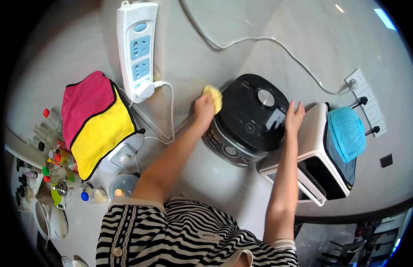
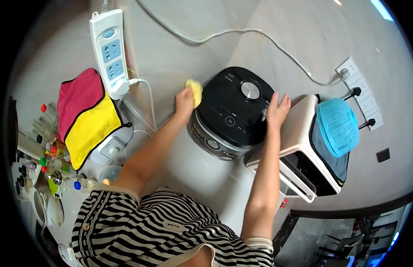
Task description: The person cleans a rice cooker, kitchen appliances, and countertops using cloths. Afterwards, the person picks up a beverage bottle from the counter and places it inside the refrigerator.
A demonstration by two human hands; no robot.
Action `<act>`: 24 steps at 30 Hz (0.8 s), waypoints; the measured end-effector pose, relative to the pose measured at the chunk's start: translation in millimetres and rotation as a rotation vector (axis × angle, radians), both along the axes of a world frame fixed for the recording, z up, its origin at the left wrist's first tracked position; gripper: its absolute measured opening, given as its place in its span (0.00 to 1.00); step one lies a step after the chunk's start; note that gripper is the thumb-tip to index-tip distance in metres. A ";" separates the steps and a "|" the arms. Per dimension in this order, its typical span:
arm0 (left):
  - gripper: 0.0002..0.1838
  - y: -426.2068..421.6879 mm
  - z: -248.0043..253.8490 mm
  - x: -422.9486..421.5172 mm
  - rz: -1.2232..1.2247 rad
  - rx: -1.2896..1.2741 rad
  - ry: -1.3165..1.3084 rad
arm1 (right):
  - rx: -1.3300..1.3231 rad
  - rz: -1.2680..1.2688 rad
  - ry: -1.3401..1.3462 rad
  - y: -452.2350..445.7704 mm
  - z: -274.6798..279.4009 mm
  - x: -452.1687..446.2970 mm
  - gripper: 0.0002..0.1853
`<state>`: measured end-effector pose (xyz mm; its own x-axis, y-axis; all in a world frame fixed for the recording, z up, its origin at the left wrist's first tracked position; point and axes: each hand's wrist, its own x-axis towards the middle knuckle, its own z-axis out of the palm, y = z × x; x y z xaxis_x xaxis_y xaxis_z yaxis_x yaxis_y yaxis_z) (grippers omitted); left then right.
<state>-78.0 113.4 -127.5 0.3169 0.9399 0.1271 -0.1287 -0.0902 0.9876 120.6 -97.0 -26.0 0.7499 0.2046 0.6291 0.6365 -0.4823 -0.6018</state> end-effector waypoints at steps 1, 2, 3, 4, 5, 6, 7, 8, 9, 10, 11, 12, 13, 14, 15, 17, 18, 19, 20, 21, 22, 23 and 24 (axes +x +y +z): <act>0.14 4.5 19.8 9.9 -0.022 0.160 -0.011 | 0.085 0.062 -0.038 -1.7 8.2 -29.7 0.30; 0.15 7.0 50.0 11.9 -0.039 0.377 0.163 | 0.175 0.127 -0.079 -3.3 14.6 -57.2 0.27; 0.19 7.3 79.6 12.2 -0.075 0.515 0.238 | 0.211 0.154 -0.077 -5.4 15.6 -79.6 0.24; 0.23 24.6 81.1 31.1 -0.178 0.625 0.243 | 0.246 0.179 -0.073 -10.6 11.3 -96.5 0.21; 0.26 33.0 88.7 43.2 -0.321 0.675 0.411 | 0.213 0.170 -0.078 -18.4 3.7 -105.6 0.19; 0.26 35.4 93.9 53.0 -0.448 0.700 0.616 | 0.214 0.183 -0.066 -25.8 -5.0 -115.2 0.17; 0.24 38.5 97.0 57.3 -0.539 0.608 0.659 | 0.219 0.185 -0.038 -34.3 -14.4 -125.1 0.16; 0.22 40.4 98.2 60.0 -0.627 0.514 0.697 | 0.224 0.187 -0.013 -43.9 -23.0 -133.9 0.16; 0.20 39.5 95.2 60.7 -0.575 0.491 0.679 | 0.175 0.155 -0.073 -56.4 -31.8 -143.0 0.14; 0.19 35.7 92.0 57.6 -0.522 0.466 0.664 | 0.193 0.157 -0.067 -67.9 -44.3 -150.6 0.14; 0.20 30.5 86.9 52.8 -0.446 0.467 0.657 | 0.150 0.123 -0.046 -82.2 -55.9 -158.9 0.14; 0.20 25.6 82.1 43.5 -0.401 0.422 0.594 | 0.110 0.089 -0.023 -97.1 -68.4 -167.5 0.13; 0.20 20.7 76.7 31.5 -0.355 0.379 0.533 | 0.090 0.073 -0.032 -110.8 -85.3 -174.1 0.13; 0.19 15.1 71.4 19.0 -0.306 0.340 0.470 | 0.072 0.056 -0.043 -124.6 -104.7 -179.0 0.13; 0.19 5.6 65.8 3.7 -0.266 0.267 0.308 | -0.044 0.012 -0.075 -139.9 -123.6 -183.2 0.13; 0.17 -13.9 43.8 -15.0 -0.163 0.092 0.025 | -0.037 0.029 0.001 -146.5 -136.6 -192.2 0.14; 0.17 -25.5 28.6 -20.8 -0.116 0.004 -0.114 | -0.032 0.031 0.040 -149.9 -140.9 -199.5 0.14; 0.16 -36.9 5.5 -22.4 0.017 0.148 -0.086 | -0.025 0.074 -0.028 -139.6 -125.9 -201.4 0.15; 0.15 -47.2 -17.8 -24.4 0.151 0.294 -0.061 | -0.019 0.089 -0.052 -125.7 -109.9 -203.7 0.18; 0.15 -57.6 -29.9 -32.2 0.165 0.411 0.017 | -0.010 0.118 -0.082 -111.4 -96.6 -202.2 0.24; 0.14 -66.6 -43.2 -36.6 0.196 0.434 0.036 | -0.037 0.127 -0.112 -96.7 -81.9 -205.4 0.32; 0.14 -70.3 -54.8 -41.8 0.178 0.445 0.089 | -0.058 0.122 -0.129 -83.0 -76.9 -206.1 0.41; 0.14 -72.3 -66.7 -48.9 0.163 0.453 0.140 | -0.110 0.126 -0.195 -71.0 -77.9 -206.0 0.52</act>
